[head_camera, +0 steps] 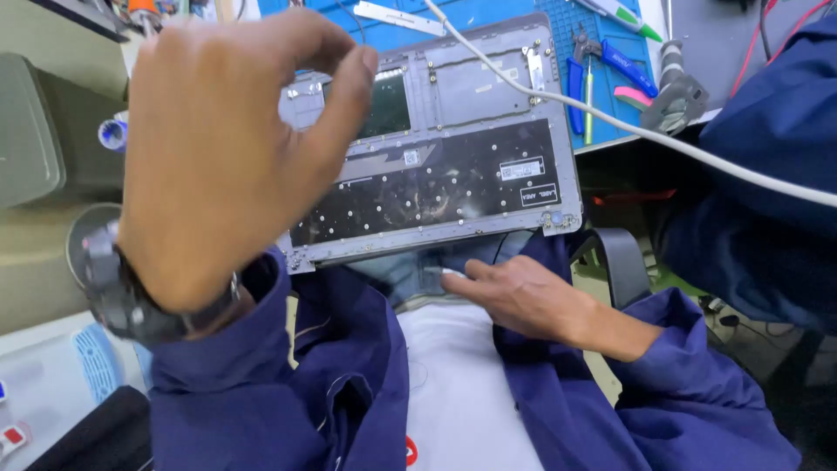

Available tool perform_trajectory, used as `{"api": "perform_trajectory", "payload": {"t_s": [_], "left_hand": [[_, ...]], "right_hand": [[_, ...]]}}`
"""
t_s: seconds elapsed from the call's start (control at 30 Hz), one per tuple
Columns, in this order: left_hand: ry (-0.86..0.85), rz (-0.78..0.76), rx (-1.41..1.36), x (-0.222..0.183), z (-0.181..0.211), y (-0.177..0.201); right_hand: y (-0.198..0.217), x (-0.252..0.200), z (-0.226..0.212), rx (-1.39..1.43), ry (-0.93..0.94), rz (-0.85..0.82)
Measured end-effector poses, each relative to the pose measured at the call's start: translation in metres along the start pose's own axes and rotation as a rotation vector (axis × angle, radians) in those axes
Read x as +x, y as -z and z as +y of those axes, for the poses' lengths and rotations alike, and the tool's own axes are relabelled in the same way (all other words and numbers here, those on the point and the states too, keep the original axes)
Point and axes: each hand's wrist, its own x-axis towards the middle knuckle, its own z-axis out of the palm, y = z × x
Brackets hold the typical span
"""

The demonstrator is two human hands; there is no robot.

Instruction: Cleaning the internal keyboard tray of a laptop and then reassembling the keyboard assembly.

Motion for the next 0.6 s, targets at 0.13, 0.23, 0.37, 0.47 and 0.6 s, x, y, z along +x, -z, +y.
{"api": "perform_trajectory", "payload": {"t_s": [0.13,0.23,0.37,0.47,0.6], "left_hand": [[0.109,0.149,-0.257,-0.030,0.048,-0.023],[0.136,0.245,-0.447,-0.049,0.059,-0.087],[0.103,0.084,-0.345,-0.071,0.069,-0.161],[0.051,-0.020,-0.257,-0.074,0.067,-0.185],[0.033,-0.005,-0.180,-0.072,0.065,-0.206]], "right_hand": [[0.026,-0.027,0.013,0.143,-0.075,0.197],[0.053,-0.040,0.012,0.512,-0.247,0.548],[0.055,-0.056,0.020,0.707,-0.526,0.827],[0.057,-0.048,0.029,0.592,-0.578,0.808],[0.073,-0.023,0.048,0.061,-0.653,0.532]]}}
